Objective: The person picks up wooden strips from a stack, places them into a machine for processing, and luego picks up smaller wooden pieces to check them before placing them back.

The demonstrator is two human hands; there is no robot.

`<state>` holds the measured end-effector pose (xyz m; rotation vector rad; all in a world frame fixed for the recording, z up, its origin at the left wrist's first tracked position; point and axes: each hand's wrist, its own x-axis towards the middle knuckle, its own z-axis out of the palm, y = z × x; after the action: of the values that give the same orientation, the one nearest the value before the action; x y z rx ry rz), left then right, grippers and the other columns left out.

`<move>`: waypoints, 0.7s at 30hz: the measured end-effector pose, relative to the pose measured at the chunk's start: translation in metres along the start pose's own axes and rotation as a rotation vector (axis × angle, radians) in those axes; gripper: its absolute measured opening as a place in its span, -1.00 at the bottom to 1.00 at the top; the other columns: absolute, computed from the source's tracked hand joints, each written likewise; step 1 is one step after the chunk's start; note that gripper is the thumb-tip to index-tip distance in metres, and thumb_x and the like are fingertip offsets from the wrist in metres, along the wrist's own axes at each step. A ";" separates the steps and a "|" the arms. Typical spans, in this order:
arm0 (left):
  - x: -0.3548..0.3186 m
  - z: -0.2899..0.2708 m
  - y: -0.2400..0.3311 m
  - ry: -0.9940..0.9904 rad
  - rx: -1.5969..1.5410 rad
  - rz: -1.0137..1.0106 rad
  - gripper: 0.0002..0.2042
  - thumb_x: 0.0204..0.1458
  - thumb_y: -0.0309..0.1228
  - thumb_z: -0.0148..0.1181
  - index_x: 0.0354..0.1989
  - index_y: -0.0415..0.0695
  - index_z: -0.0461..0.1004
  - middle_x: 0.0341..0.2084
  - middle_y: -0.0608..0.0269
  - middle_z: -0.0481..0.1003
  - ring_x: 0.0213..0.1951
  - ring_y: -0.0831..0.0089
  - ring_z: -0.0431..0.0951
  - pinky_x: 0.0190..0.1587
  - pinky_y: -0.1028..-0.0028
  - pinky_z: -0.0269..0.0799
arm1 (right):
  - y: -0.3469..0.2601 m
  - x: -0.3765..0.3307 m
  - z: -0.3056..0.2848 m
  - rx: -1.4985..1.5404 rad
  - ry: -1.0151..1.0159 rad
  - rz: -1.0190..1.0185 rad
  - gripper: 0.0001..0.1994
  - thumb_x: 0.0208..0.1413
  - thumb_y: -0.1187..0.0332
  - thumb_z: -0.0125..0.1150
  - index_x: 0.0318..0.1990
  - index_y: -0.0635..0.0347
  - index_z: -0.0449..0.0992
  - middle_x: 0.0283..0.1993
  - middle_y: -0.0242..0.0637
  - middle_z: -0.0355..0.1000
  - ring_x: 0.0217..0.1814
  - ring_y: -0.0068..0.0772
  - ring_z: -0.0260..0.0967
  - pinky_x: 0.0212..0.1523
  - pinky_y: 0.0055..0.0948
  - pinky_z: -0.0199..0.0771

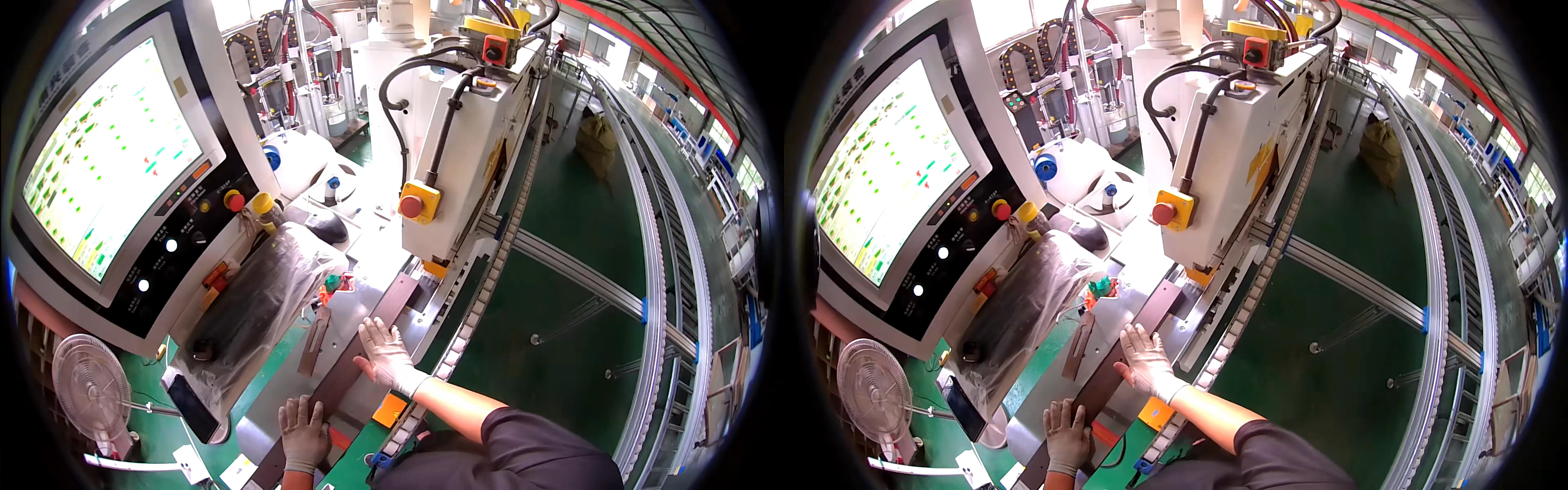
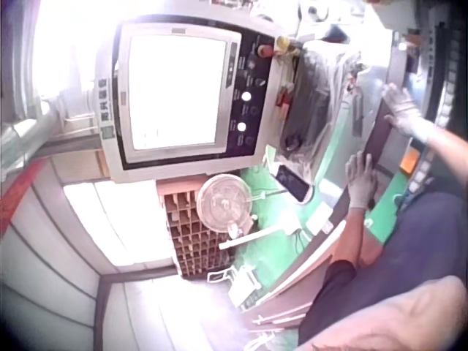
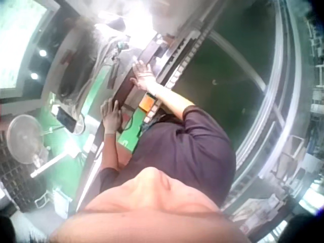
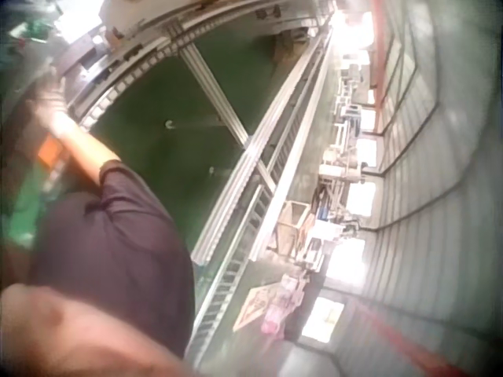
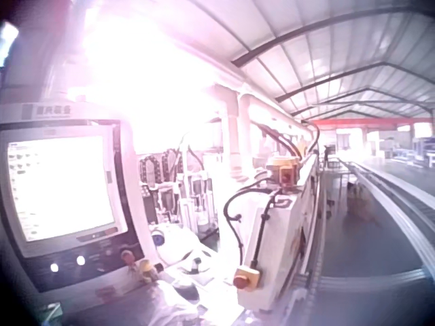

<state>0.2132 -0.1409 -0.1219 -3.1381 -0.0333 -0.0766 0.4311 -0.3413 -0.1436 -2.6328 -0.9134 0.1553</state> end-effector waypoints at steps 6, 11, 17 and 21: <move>0.016 -0.002 0.012 -0.028 -0.013 -0.084 -0.51 0.05 -0.17 0.18 0.21 0.08 0.45 0.36 0.07 0.21 0.41 -0.11 0.09 0.46 -0.11 -0.18 | 0.094 -0.040 -0.036 0.345 0.571 -0.210 -0.44 0.16 0.33 0.18 0.32 0.26 0.31 0.36 0.13 0.25 0.40 0.20 0.21 0.37 -0.05 0.24; 0.065 0.000 0.039 -0.002 -0.055 -0.074 -0.52 0.07 -0.17 0.18 0.22 0.10 0.44 0.35 0.05 0.20 0.41 -0.12 0.08 0.46 -0.11 -0.18 | 0.198 -0.051 -0.060 0.271 0.695 -0.036 -0.86 0.01 0.40 0.22 -0.27 0.15 0.60 -0.25 -0.17 0.57 -0.10 0.01 0.50 -0.04 -0.05 0.49; 0.136 0.010 0.081 0.035 -0.074 0.002 -0.50 0.12 -0.20 0.12 0.27 0.00 0.40 0.37 -0.03 0.18 0.42 -0.14 0.07 0.46 -0.05 -0.11 | 0.223 -0.048 -0.064 0.024 0.404 -0.244 -0.87 -0.19 0.24 0.20 -0.64 -0.01 0.45 -0.51 -0.33 0.38 -0.36 -0.11 0.37 -0.35 -0.07 0.28; 0.182 0.014 0.108 0.129 -0.076 0.042 -0.53 0.16 -0.23 0.08 0.25 -0.06 0.41 0.33 -0.04 0.25 0.38 -0.09 0.17 0.44 0.01 -0.04 | 0.225 -0.049 -0.059 0.050 0.397 -0.238 -0.86 -0.22 0.23 0.21 -0.66 -0.01 0.46 -0.47 -0.35 0.39 -0.32 -0.14 0.38 -0.29 -0.06 0.28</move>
<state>0.3977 -0.2447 -0.1270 -3.1998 0.0361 -0.2867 0.5353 -0.5536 -0.1703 -2.3602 -1.0477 -0.3839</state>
